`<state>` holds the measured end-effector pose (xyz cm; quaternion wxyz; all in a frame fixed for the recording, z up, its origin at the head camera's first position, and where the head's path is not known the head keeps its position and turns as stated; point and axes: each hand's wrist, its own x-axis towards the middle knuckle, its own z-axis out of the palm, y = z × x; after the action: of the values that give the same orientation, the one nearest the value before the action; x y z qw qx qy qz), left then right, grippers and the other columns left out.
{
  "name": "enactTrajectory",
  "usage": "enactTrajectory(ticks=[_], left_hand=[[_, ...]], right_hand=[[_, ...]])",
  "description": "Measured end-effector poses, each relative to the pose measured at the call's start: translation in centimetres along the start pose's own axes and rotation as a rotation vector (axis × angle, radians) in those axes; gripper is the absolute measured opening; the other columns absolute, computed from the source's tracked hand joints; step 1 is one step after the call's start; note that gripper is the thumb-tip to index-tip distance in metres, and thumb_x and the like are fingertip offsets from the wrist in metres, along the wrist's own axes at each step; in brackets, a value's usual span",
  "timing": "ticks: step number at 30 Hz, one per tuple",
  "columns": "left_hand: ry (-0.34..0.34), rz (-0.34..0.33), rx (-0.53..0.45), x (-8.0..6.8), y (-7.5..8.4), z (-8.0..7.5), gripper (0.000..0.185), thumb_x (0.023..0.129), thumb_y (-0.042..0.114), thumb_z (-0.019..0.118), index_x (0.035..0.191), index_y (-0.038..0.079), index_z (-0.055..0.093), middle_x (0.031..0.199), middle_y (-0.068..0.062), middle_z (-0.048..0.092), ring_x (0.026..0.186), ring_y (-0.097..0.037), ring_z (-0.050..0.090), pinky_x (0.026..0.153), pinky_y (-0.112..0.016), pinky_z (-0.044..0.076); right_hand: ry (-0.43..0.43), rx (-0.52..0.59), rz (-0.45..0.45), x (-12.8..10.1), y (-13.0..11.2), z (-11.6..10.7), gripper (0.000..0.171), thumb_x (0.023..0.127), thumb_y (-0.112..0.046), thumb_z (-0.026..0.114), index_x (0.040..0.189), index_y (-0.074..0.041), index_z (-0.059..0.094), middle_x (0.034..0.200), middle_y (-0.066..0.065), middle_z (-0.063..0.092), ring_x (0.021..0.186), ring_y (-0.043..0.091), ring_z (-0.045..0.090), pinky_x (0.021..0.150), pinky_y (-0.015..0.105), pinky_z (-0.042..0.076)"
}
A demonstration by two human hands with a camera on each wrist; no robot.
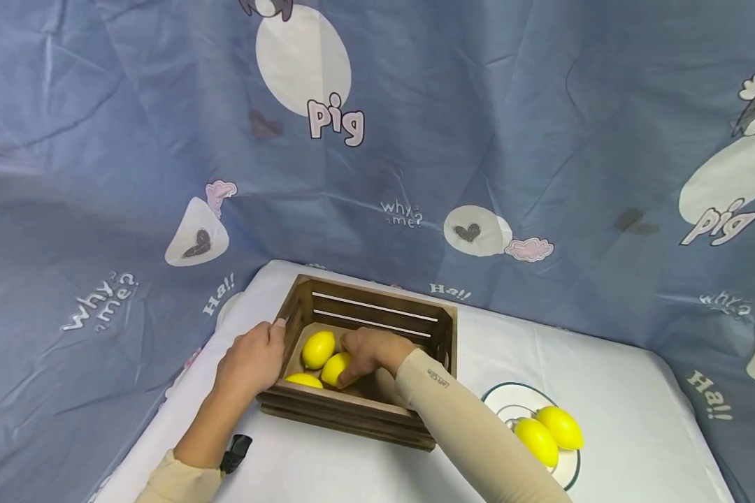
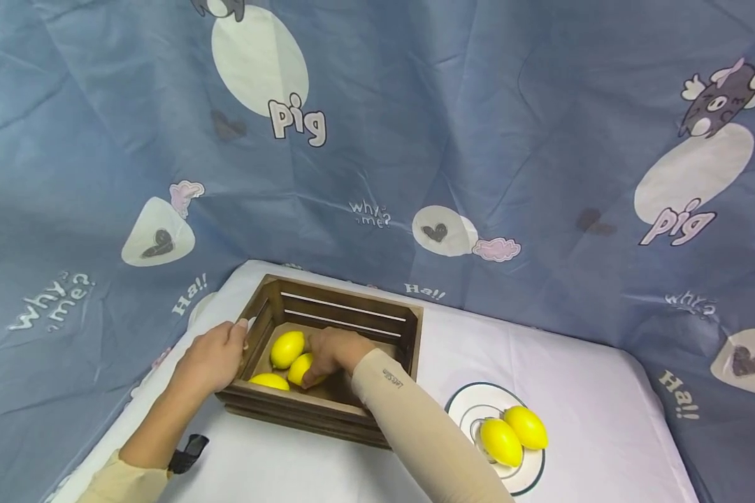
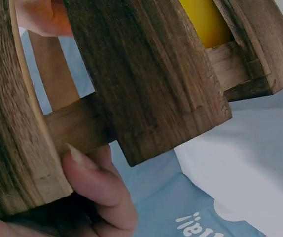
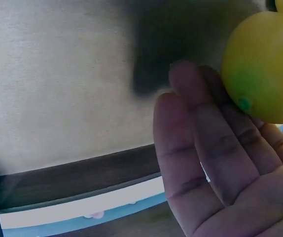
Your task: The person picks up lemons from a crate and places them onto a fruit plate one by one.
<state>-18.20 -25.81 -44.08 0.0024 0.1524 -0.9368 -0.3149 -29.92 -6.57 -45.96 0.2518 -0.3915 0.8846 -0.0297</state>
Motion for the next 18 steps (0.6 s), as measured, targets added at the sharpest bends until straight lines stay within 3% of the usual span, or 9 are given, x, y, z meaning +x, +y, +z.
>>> enactTrajectory(ticks=[7,18], left_hand=[[-0.004,0.001,-0.002,0.0,0.0,0.2,0.059,0.114,0.046,0.023,0.094,0.004,0.058,0.074,-0.011,0.055,0.071,-0.032,0.060,0.061,-0.050,0.047],[0.007,-0.005,-0.012,0.1,0.1,0.1,0.055,0.114,0.044,0.025,0.094,0.004,0.058,0.075,-0.010,0.055,0.071,-0.030,0.058,0.062,-0.048,0.046]], right_hand=[[0.032,0.086,-0.039,-0.6,0.6,-0.7,0.045,0.082,-0.040,0.088,0.107,-0.011,0.063,0.087,-0.004,0.060,0.082,0.014,0.056,0.076,0.028,0.047],[0.093,0.183,-0.081,-1.4,1.5,-2.1,0.051,0.083,-0.040,0.087,0.118,-0.010,0.065,0.093,-0.002,0.063,0.084,0.016,0.057,0.077,0.031,0.048]])
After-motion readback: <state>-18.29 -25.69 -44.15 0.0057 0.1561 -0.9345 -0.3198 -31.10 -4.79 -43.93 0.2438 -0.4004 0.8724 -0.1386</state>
